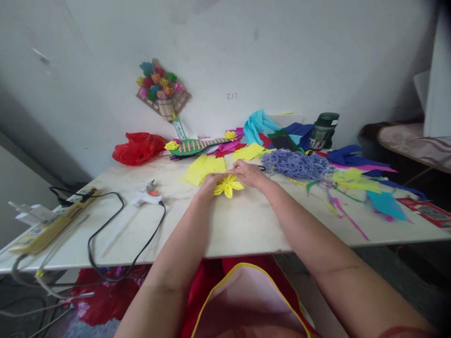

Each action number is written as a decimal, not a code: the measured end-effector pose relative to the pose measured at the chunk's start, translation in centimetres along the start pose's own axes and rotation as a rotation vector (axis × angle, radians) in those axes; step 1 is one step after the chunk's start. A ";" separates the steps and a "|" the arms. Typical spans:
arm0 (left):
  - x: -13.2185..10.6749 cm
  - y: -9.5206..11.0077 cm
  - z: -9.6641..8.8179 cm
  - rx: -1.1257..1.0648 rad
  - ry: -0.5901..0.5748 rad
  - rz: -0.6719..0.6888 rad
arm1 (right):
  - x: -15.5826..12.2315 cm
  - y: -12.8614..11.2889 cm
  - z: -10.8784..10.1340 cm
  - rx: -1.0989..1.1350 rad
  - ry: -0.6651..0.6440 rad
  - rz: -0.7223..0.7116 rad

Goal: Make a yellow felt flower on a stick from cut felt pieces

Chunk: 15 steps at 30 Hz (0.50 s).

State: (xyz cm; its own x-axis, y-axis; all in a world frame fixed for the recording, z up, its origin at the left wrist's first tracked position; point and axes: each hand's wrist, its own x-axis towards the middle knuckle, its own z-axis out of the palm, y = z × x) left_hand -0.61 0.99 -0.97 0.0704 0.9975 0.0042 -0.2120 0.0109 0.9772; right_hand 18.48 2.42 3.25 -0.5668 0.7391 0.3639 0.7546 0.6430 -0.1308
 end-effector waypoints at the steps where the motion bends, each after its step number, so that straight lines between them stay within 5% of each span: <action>1: 0.0 0.0 0.0 -0.008 0.005 0.004 | 0.0 0.0 0.0 0.001 0.003 -0.003; 15: 0.1 -0.2 -0.2 -0.009 -0.032 0.008 | 0.3 0.4 0.9 0.072 0.058 -0.029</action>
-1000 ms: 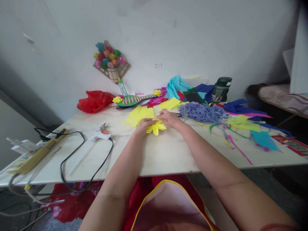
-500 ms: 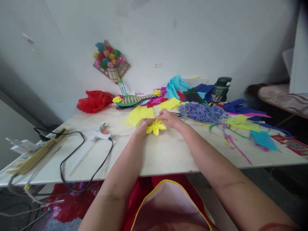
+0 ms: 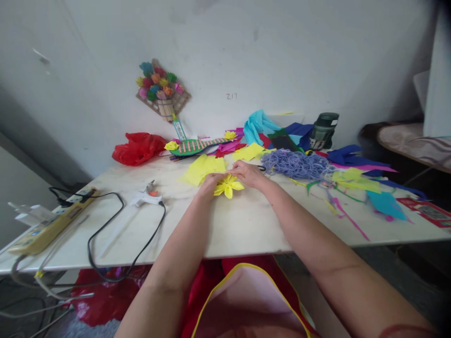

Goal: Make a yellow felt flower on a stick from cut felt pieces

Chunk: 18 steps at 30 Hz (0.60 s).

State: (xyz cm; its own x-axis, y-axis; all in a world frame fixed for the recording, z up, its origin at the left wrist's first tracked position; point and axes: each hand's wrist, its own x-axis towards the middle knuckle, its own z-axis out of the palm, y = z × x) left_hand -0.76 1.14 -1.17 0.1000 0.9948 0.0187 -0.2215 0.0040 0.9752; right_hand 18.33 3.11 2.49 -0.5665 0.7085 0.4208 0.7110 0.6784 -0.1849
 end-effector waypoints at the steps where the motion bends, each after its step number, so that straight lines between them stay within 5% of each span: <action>1: 0.0 0.0 0.0 0.004 -0.010 0.001 | 0.1 0.1 0.2 0.036 0.011 -0.005; 10: -0.4 0.4 0.3 0.099 -0.067 0.024 | 0.7 1.2 1.2 0.276 0.053 -0.008; 18: -1.0 0.8 0.6 0.094 -0.121 -0.007 | 0.7 1.4 1.4 0.195 0.077 -0.044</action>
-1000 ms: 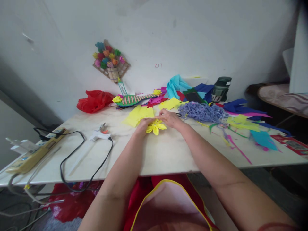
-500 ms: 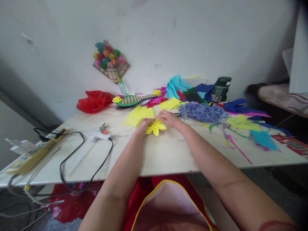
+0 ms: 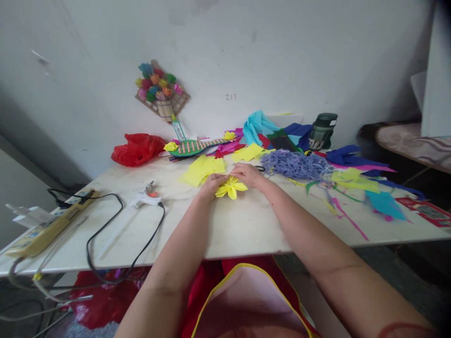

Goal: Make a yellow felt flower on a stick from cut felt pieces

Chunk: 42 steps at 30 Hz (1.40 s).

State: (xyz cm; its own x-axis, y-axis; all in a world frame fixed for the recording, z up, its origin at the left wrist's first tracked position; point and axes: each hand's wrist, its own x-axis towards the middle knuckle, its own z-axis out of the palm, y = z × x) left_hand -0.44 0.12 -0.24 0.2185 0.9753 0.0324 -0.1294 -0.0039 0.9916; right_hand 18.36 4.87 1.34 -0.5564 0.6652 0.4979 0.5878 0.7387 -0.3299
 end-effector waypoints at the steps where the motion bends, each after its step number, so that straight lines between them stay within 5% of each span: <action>1: 0.0 0.0 0.0 -0.002 -0.005 0.000 | 0.0 -0.1 0.0 -0.013 0.002 -0.004; 42: 0.0 0.0 0.9 -0.013 0.120 0.017 | -0.1 -0.5 0.7 0.224 0.075 0.102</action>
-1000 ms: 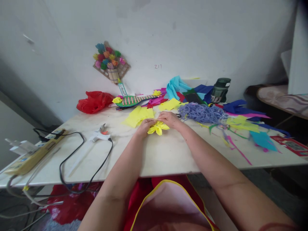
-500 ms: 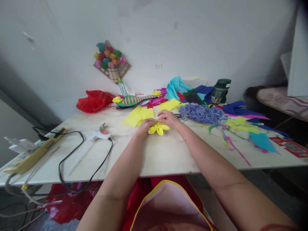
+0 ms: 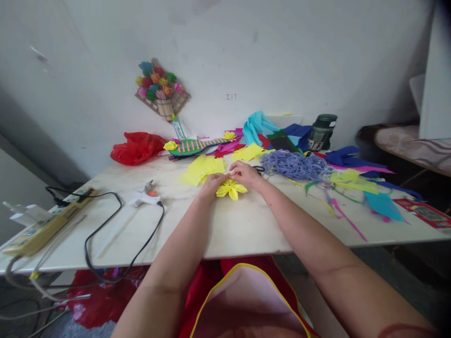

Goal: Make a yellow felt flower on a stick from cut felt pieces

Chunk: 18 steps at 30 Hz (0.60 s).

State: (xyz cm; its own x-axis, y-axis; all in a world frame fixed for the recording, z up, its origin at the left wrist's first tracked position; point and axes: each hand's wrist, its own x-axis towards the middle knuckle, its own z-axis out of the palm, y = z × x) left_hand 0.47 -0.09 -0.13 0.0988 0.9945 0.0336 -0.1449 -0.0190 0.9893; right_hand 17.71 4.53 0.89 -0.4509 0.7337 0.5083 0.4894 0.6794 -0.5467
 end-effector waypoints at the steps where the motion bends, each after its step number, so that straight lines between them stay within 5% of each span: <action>1: 0.0 0.0 0.0 0.005 -0.001 0.000 | 0.0 0.1 0.1 0.009 -0.003 0.011; 18: 0.6 0.0 -0.8 -0.121 -0.099 0.036 | 0.0 0.0 0.0 0.136 -0.004 0.027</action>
State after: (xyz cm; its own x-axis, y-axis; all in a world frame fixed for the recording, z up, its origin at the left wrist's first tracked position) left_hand -0.26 0.59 -0.21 0.1870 0.9784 0.0881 -0.2666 -0.0358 0.9631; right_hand 17.73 4.51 0.90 -0.4421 0.7514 0.4897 0.3954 0.6534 -0.6455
